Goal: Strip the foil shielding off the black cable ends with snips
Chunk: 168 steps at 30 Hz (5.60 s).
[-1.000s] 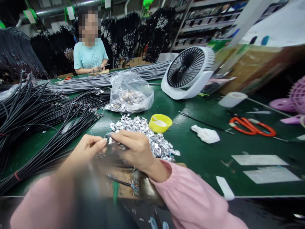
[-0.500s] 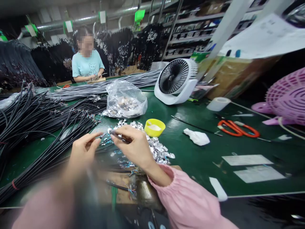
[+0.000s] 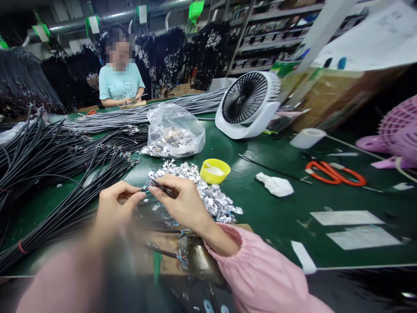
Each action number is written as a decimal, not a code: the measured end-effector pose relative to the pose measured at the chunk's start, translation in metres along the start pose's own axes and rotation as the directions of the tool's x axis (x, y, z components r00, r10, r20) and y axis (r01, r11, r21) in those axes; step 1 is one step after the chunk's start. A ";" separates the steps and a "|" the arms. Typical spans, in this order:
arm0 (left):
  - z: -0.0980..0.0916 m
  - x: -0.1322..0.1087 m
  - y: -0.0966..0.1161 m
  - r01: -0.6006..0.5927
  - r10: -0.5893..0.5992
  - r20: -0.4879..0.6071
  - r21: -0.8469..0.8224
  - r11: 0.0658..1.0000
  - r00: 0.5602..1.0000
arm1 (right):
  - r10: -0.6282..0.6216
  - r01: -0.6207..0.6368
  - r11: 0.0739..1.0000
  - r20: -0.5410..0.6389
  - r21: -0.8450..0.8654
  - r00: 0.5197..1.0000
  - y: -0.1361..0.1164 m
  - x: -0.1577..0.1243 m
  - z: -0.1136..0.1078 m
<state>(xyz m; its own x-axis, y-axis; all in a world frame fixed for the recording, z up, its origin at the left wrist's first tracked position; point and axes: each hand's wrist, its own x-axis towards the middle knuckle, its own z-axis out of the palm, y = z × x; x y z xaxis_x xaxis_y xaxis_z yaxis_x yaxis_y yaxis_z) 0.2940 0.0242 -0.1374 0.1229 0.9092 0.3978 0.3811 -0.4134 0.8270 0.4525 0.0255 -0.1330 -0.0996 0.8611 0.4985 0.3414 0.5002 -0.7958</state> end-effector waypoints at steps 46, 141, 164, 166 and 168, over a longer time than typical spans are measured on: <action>-0.009 -0.008 0.007 -0.332 0.358 -0.207 0.150 0.931 0.911 | -0.048 0.047 0.993 0.007 0.106 0.999 -0.011 -0.007 0.008; -0.009 -0.004 0.010 -0.007 -0.005 0.159 0.071 0.997 0.987 | -0.313 0.311 0.946 -0.013 -0.090 0.950 0.000 0.000 -0.002; -0.004 -0.007 0.009 -0.019 0.019 -0.005 0.024 1.000 1.000 | -0.118 0.120 0.993 -0.164 0.003 0.979 -0.013 -0.005 0.004; -0.005 -0.007 0.009 -0.024 0.024 0.000 0.025 0.999 1.000 | -0.120 0.122 0.992 -0.161 0.005 0.980 -0.014 -0.005 0.004; -0.005 -0.007 0.010 -0.034 0.034 0.005 0.034 0.999 0.999 | -0.119 0.123 0.992 -0.157 0.015 0.980 -0.016 -0.004 0.004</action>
<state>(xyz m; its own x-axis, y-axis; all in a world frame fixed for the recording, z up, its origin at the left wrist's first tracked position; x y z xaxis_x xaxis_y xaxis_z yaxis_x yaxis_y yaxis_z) 0.2920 0.0140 -0.1299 0.1403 0.8948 0.4237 0.4080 -0.4422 0.7987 0.4436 0.0148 -0.1240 0.0088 0.7704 0.6375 0.3126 0.6035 -0.7335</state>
